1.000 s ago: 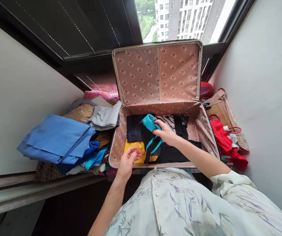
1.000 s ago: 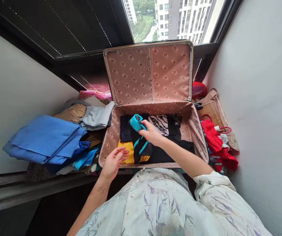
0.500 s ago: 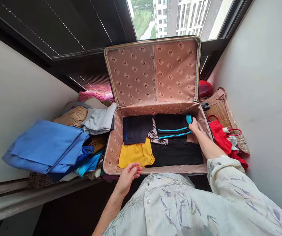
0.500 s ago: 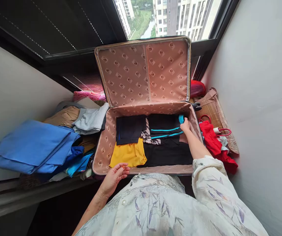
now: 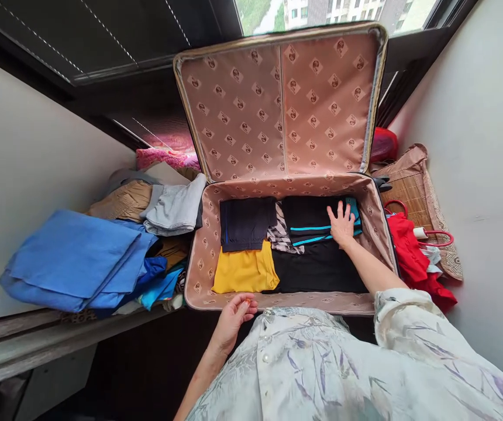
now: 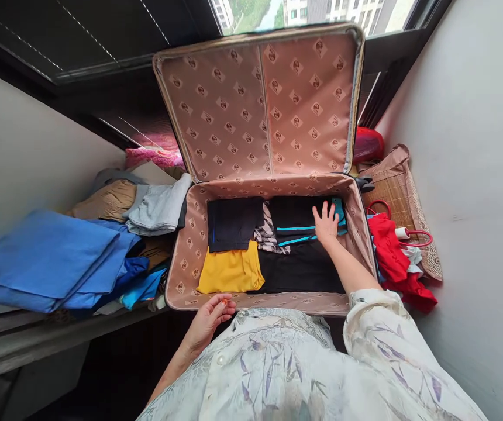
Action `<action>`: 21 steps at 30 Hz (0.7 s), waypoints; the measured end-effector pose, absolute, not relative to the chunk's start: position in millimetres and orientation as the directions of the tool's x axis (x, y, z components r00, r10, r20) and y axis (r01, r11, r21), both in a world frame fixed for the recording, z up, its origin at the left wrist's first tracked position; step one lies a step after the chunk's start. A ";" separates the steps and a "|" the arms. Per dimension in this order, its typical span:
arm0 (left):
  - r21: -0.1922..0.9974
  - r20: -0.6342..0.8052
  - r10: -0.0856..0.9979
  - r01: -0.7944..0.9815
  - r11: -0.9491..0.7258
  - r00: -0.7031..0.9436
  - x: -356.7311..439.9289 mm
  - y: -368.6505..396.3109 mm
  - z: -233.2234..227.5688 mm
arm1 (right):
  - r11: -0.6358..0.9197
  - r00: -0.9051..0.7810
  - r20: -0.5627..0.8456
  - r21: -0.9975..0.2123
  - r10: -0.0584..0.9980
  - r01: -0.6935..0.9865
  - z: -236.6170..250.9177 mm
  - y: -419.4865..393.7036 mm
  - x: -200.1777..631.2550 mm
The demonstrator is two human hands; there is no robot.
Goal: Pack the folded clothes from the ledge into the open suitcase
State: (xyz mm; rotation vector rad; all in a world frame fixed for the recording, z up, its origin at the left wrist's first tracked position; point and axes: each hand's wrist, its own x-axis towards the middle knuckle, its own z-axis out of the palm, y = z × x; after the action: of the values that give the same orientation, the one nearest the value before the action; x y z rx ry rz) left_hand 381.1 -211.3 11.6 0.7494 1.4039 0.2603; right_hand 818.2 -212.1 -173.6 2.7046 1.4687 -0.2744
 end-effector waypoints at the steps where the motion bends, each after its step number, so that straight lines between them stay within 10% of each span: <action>1: 0.607 -0.794 0.579 0.263 0.750 0.184 382.0 -211.0 10.7 | -0.538 0.515 -0.227 -0.048 0.827 0.842 -179.2 -211.9 819.2; 9: 0.619 -0.783 0.591 0.334 0.711 0.193 383.5 -207.4 7.0 | -0.637 0.483 -0.553 -0.117 0.679 0.762 -198.1 -198.8 838.5; 15: 0.724 -0.685 0.668 0.379 0.577 0.292 383.4 -196.5 40.7 | -0.642 0.559 -0.365 -0.159 0.744 0.750 -176.0 -221.5 826.5; 21: 0.984 -0.137 0.832 0.167 0.053 0.538 373.3 -213.1 171.0 | -0.555 0.232 -0.712 -0.259 0.662 0.790 -176.2 -273.1 787.3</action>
State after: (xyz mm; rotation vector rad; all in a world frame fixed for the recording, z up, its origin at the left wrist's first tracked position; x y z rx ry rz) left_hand 373.3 -213.1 171.0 1.4592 0.9134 0.6303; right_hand 787.3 -273.1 -176.2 2.3381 1.3928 -1.2267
